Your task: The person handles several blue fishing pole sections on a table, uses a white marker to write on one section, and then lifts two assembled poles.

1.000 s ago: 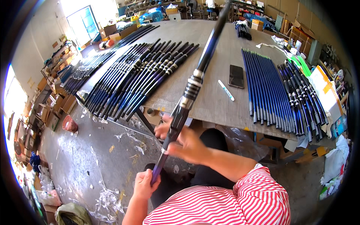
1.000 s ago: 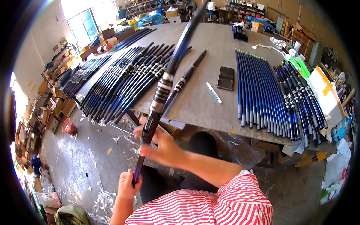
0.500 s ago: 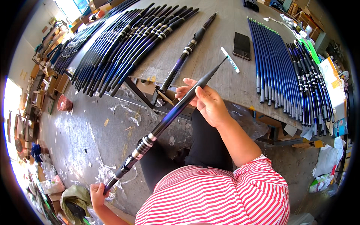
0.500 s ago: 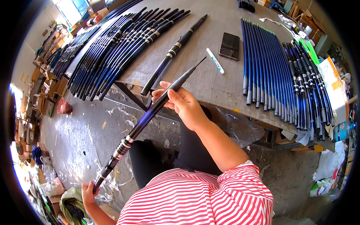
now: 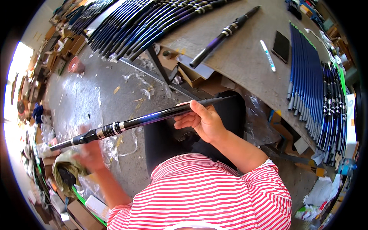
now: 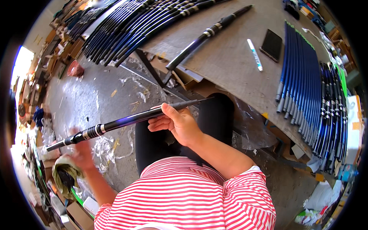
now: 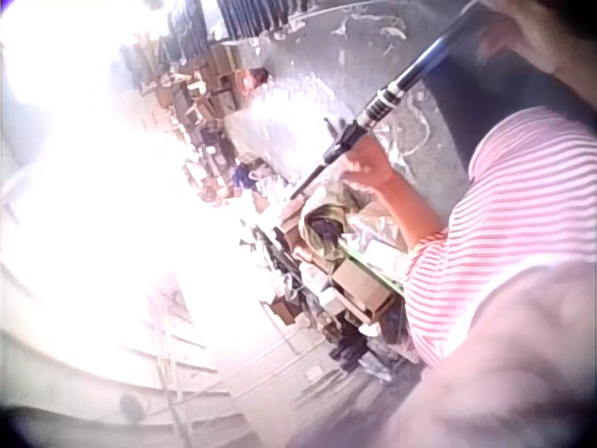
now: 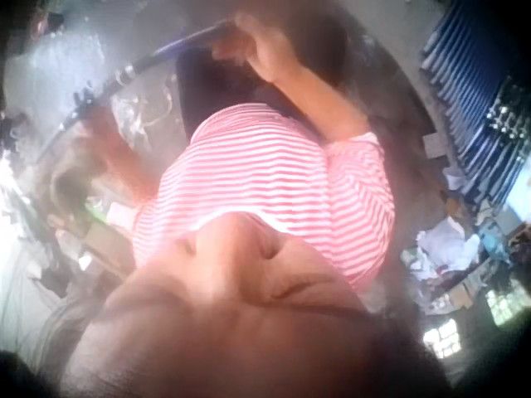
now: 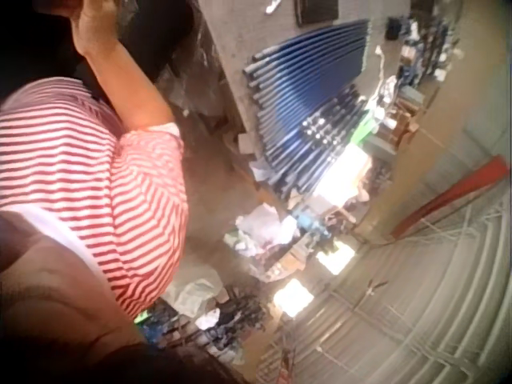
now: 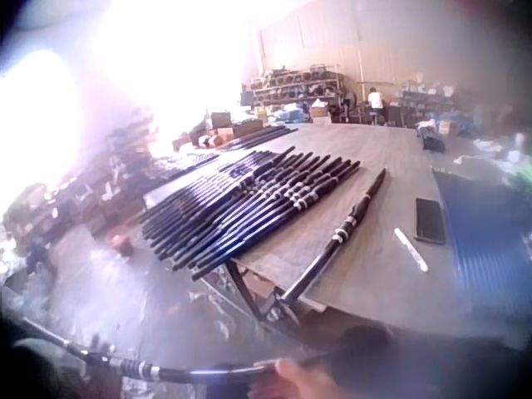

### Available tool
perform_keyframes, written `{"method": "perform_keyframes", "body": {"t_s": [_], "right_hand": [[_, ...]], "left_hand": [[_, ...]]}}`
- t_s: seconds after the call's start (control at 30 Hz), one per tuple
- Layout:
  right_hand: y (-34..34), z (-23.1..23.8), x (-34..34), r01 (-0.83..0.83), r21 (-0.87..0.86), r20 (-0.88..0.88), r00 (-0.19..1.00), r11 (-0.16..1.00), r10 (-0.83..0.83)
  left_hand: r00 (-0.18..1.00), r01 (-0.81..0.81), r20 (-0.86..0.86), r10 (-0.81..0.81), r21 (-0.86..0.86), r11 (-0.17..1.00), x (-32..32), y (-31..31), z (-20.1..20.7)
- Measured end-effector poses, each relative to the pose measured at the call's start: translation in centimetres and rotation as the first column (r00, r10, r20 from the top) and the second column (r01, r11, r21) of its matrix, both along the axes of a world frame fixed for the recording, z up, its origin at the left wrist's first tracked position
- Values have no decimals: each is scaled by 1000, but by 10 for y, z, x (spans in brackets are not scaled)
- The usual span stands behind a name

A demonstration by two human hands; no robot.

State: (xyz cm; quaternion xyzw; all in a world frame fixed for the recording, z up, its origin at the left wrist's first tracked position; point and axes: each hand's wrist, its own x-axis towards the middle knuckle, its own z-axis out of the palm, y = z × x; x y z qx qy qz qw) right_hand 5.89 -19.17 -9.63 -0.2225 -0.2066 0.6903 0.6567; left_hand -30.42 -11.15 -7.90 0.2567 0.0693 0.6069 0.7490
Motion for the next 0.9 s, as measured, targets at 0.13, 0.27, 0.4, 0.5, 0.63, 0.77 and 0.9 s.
{"method": "perform_keyframes", "body": {"t_s": [0.13, 0.27, 0.4, 0.5, 0.63, 0.77, 0.9], "right_hand": [[-1, 5, -38, -39, -15, -85, 996, 999, 37], [-8, 2, -50, -34, -29, 7, 999, 999, 34], [-12, -14, -43, -158, 25, 202, 968, 987, 150], [-14, -19, -22, -331, 38, 376, 879, 943, 294], [-21, -23, 12, -75, 72, 208, 976, 995, 59], [-12, -2, 18, 30, 199, 309, 947, 980, -92], [-18, 17, -5, -157, 29, 627, 772, 987, 104]], "left_hand": [[771, 356, -621, -143, 234, 905, 163, -23, -27], [809, 309, -587, -1, 424, 852, 193, -17, -23], [814, 247, -581, -17, 320, 915, 188, -29, -23], [877, 149, -481, -22, 229, 962, 174, -35, -20], [881, 97, -472, -27, 123, 988, 154, -39, -17], [817, 132, -574, -43, 114, 985, 150, -43, -23], [807, 174, -575, -136, 11, 985, 153, -49, -20]]}}
